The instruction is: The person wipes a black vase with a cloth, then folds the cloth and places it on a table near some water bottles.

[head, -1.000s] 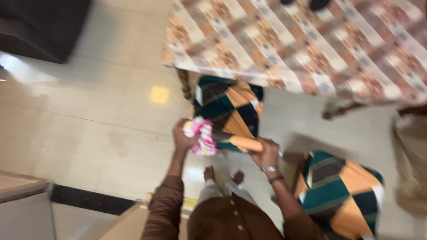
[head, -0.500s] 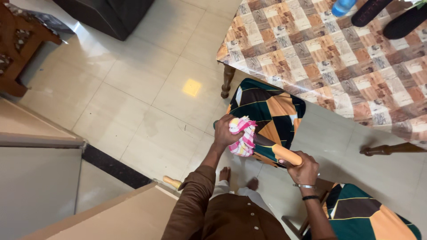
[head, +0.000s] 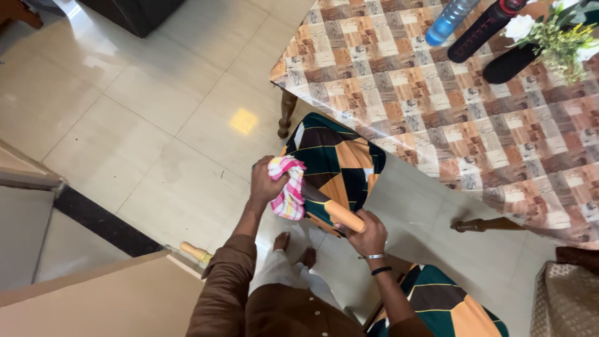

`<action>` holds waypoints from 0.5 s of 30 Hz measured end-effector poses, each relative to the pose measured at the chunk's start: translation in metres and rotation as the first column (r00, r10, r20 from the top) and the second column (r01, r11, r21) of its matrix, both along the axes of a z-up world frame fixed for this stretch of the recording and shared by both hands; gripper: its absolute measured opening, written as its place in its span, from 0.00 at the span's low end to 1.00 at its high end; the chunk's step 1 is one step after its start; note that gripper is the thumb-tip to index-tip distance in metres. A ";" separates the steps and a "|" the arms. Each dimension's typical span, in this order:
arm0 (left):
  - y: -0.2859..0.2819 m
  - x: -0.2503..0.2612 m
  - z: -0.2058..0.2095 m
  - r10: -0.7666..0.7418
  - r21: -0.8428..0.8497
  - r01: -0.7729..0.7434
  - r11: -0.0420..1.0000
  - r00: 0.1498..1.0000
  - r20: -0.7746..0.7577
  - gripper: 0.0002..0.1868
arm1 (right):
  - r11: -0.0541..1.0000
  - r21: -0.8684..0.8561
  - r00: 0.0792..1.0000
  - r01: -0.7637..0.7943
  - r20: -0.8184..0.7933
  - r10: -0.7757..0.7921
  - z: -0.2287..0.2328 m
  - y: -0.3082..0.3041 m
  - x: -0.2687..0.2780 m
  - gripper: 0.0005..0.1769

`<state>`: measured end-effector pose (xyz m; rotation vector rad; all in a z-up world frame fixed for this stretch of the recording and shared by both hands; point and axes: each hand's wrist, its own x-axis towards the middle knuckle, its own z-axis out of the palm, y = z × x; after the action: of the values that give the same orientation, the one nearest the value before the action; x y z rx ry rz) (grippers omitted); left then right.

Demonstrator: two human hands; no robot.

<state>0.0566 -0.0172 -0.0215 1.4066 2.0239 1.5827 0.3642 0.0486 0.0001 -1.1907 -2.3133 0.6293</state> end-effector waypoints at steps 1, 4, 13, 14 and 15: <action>0.001 0.000 -0.001 0.013 0.018 -0.012 1.000 1.000 -0.026 0.16 | 1.000 -0.001 1.000 0.005 0.006 -0.005 0.000 0.001 0.000 0.34; 0.001 -0.001 -0.006 0.022 0.032 -0.019 0.999 0.996 -0.090 0.16 | 0.999 -0.015 0.999 0.030 0.024 -0.030 0.000 0.000 -0.001 0.34; 0.001 0.001 0.006 0.013 -0.019 -0.014 1.000 0.999 -0.045 0.14 | 1.000 -0.022 1.000 0.003 0.029 -0.003 -0.008 0.004 0.002 0.35; 0.001 0.001 0.007 0.013 -0.033 -0.015 0.999 0.998 -0.057 0.14 | 1.000 -0.024 1.000 -0.001 0.028 0.001 -0.009 0.004 0.002 0.35; 0.001 0.002 0.007 0.017 -0.035 -0.019 0.999 0.998 -0.058 0.14 | 0.999 -0.033 0.999 0.000 0.047 0.001 -0.010 0.004 0.004 0.35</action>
<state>0.0586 -0.0166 -0.0142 1.4419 2.0918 1.5224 0.3677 0.0522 -0.0095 -1.2325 -2.3511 0.6480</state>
